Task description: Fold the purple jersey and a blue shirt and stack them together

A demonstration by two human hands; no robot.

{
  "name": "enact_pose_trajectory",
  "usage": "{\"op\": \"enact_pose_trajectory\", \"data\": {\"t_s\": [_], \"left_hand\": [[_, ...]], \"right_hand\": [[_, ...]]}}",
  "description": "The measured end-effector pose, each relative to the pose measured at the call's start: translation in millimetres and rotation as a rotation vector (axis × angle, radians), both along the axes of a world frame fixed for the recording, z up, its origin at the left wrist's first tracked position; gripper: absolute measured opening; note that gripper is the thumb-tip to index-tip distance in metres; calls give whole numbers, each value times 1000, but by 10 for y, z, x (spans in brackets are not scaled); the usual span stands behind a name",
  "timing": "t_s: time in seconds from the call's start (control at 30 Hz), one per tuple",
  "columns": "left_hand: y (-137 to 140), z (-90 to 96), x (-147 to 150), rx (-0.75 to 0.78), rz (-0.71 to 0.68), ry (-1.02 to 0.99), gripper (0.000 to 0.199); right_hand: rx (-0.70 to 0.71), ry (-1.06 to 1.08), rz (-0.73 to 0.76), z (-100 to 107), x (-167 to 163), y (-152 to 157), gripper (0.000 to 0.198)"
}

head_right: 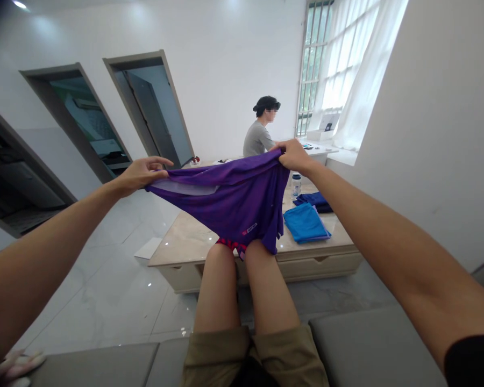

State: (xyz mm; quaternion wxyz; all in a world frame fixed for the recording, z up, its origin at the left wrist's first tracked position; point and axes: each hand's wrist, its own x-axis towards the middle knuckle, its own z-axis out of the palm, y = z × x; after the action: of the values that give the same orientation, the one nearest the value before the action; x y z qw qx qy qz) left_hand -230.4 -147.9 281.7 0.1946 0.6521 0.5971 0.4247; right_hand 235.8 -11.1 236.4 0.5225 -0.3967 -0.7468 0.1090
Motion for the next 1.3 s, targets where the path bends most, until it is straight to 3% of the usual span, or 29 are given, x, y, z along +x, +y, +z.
{"op": "enact_pose_trajectory", "data": {"t_s": [0.1,0.17,0.23,0.33,0.4,0.47,0.57,0.67,0.73,0.8,0.83,0.9,0.97,1.0,1.07,1.17,1.23,1.3], "left_hand": [[-15,-147,-171,-108,80,111,40],[19,-245,-240,-107,129,177,34],[65,-320,-183,-84,88,224,32],[155,-410,226,-6,-80,157,47],[246,-507,660,59,-197,21,69],[357,-659,1106,29,-332,-121,79],[518,-922,1586,-95,-418,-186,59],[623,-1054,1744,-104,-369,-225,40],[646,-1025,1716,-55,-339,-271,38],[632,-929,1626,3,-300,-294,40],[614,-872,1562,29,-276,-302,43],[564,-776,1386,76,-237,-330,48],[501,-743,1130,117,-199,-368,54],[465,-756,969,129,-168,-386,55],[382,-831,600,131,-69,-410,57],[242,-985,75,117,110,-404,55],[162,-1061,-114,171,159,-399,48],[108,-1102,-97,226,129,-360,42]], "right_hand": [[-67,-33,-29,-92,82,16,29],[-89,-6,-50,-126,37,13,29],[-78,21,-13,-144,-109,-11,27],[-45,25,160,-169,-471,-102,23],[-42,12,268,-197,-728,-185,22],[-46,5,320,-241,-925,-256,21],[-40,43,293,-369,-1024,-309,21],[-36,123,149,-638,-913,-319,37],[-113,129,138,-908,-807,-330,62],[-295,49,256,-1219,-735,-359,76],[-396,-33,333,-1375,-718,-380,73],[-538,-239,434,-1646,-711,-425,45],[-576,-395,442,-1826,-712,-452,20],[-576,-425,425,-1871,-706,-452,18],[-559,-405,385,-1870,-678,-420,22],[-454,-303,321,-1661,-641,-318,24],[-345,-241,316,-1428,-677,-253,22],[-253,-224,366,-1176,-786,-218,20]]}}
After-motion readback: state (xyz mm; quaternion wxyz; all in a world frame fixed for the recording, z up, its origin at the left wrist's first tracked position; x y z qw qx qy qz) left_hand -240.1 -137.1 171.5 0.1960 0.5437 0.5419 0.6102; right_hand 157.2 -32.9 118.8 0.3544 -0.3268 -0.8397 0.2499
